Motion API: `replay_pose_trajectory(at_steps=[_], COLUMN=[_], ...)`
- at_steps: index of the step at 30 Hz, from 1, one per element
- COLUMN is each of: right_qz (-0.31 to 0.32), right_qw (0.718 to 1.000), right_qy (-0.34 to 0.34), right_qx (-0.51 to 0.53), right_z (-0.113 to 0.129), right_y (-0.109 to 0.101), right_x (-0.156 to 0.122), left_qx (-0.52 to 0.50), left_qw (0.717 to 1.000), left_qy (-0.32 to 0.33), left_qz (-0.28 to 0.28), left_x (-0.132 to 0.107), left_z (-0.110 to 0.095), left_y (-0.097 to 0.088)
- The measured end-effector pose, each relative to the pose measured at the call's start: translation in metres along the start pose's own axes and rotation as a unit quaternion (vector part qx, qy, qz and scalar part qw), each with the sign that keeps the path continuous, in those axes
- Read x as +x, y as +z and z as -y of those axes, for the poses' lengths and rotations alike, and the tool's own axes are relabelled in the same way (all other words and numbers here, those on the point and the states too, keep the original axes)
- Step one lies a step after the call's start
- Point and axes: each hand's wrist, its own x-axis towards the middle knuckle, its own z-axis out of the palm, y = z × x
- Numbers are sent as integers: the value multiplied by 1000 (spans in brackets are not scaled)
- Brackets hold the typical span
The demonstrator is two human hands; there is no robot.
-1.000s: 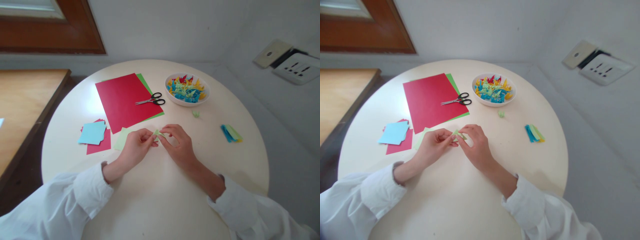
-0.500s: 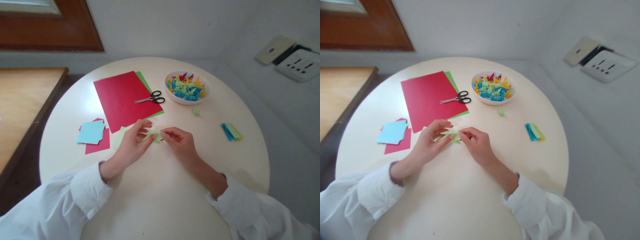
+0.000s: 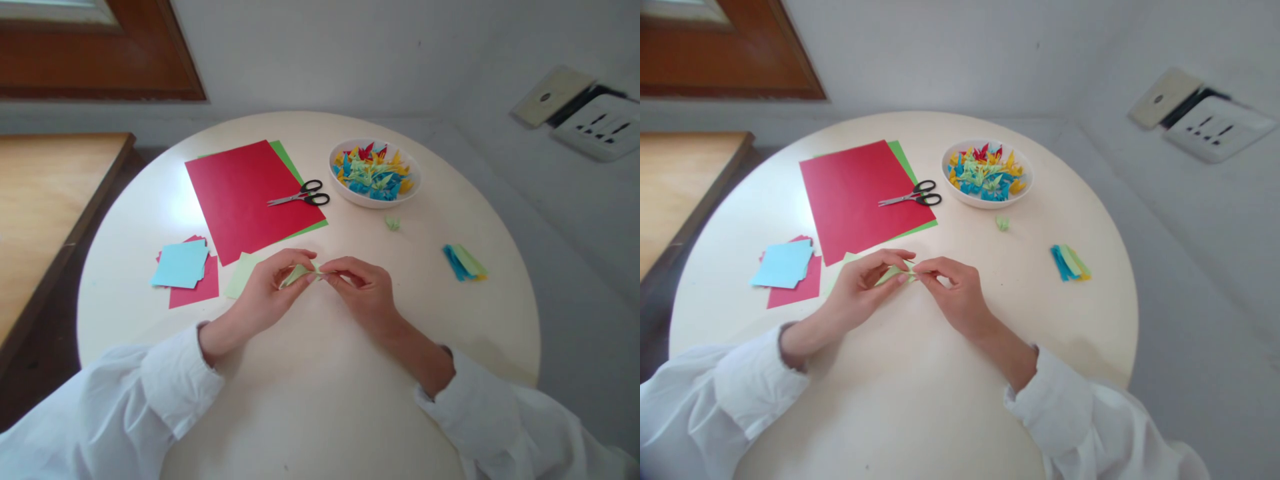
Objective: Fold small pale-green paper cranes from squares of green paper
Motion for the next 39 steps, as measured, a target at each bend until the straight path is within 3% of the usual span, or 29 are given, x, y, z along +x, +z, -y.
replay_pose_trajectory(at_steps=[7,13,18,29,39], right_qz=[27,7,-7,-23,-25], right_qw=[1000,997,990,981,979], right_qy=[-15,62,108,132,152], right_qx=[-3,51,88,142,131], right_z=[1,9,13,10,11], right_y=[0,3,4,8,9], right_x=[0,0,1,1,3], left_qx=[48,75,73,19,14], left_qw=[999,996,995,997,996], left_qy=[16,37,51,36,25], left_qz=[-17,-29,-36,-59,-79], left_x=[1,-1,-3,-1,0], left_z=[-2,-2,-2,-2,-1], left_y=[-1,1,2,5,7])
